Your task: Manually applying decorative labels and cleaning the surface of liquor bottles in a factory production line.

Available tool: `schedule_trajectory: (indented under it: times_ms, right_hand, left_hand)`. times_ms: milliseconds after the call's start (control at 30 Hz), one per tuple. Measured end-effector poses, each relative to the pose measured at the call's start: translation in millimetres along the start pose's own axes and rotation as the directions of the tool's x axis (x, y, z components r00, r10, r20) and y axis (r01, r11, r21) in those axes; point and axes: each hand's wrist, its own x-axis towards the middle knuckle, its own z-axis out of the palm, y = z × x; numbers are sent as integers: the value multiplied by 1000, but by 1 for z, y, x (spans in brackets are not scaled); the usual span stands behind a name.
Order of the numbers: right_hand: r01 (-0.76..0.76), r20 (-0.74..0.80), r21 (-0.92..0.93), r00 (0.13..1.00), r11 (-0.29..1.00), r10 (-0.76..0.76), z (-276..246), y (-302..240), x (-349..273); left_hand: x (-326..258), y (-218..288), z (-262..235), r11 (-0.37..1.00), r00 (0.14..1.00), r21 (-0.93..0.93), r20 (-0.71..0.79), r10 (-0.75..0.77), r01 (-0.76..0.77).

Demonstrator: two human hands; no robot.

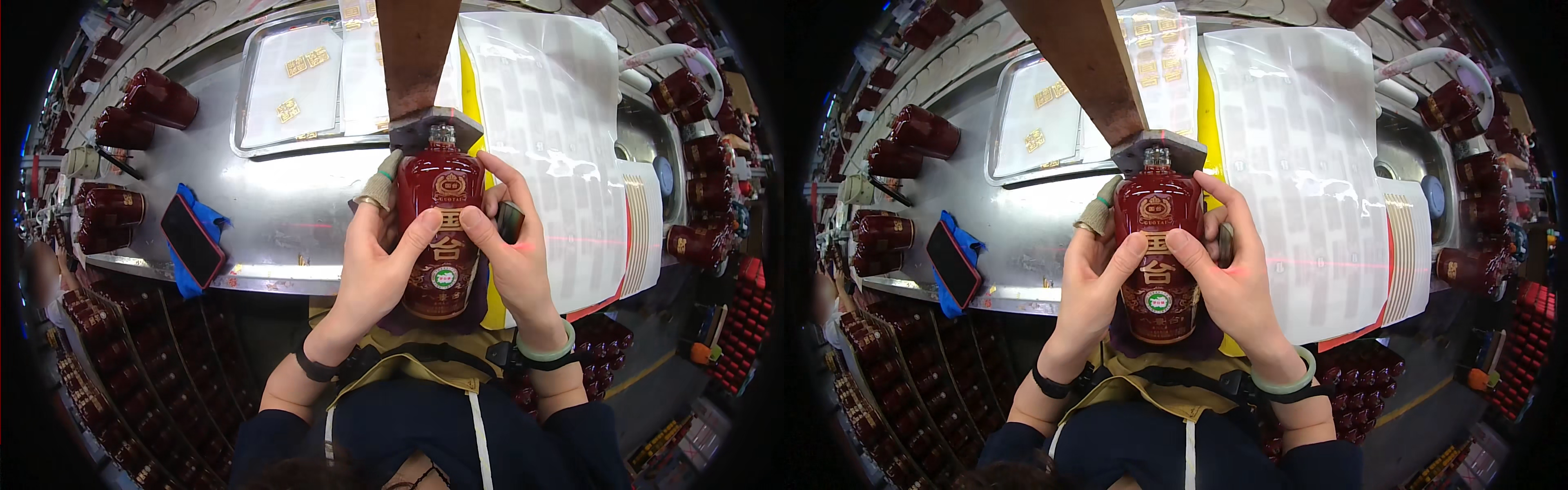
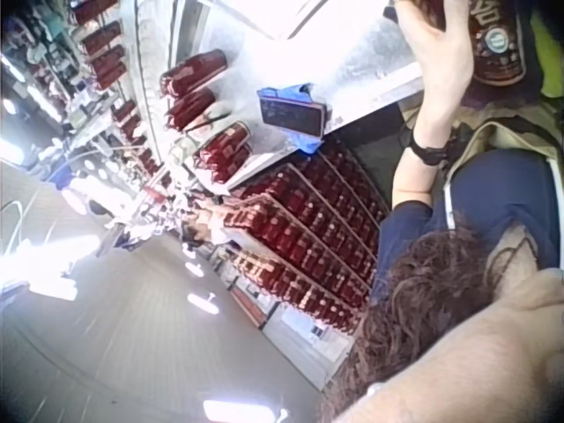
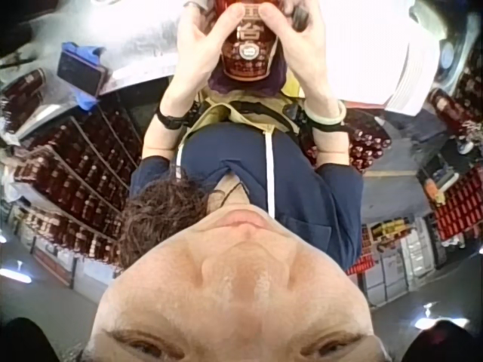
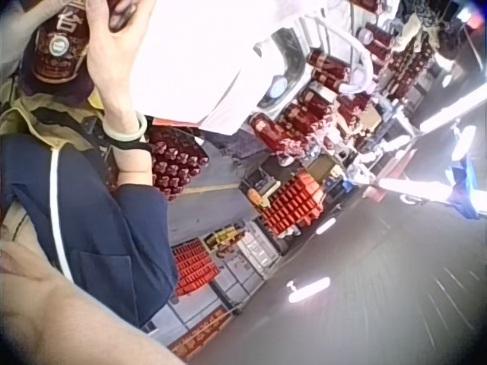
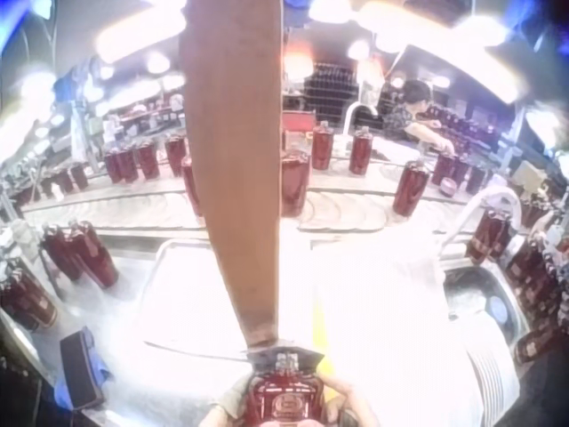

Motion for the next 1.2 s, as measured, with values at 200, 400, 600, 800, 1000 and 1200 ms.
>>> schedule_trajectory:
  times_ms: [200,400,600,800,1000,1200]
  right_hand:
    - [-4,1,4,1000,1000,4,1,-2,-1]
    - [6,4,5,1000,1000,-7,0,-1,0]
    - [-9,18,-5,1000,1000,9,-2,-2,1]
    - [5,14,-13,1000,1000,-5,0,1,-1]
    - [8,20,-13,1000,1000,-7,-2,1,0]
    - [40,73,-62,997,997,-36,-20,-27,13]
  left_hand:
    - [0,1,1,1000,1000,0,-13,-3,3]
    - [0,-1,2,1000,999,20,-31,5,-5]
    - [0,-1,2,1000,999,-16,-39,-1,0]
    - [0,-2,2,1000,999,19,-35,15,-14]
    - [1,-1,3,1000,999,-1,-36,26,-26]
    - [1,3,8,998,999,51,-39,38,-36]
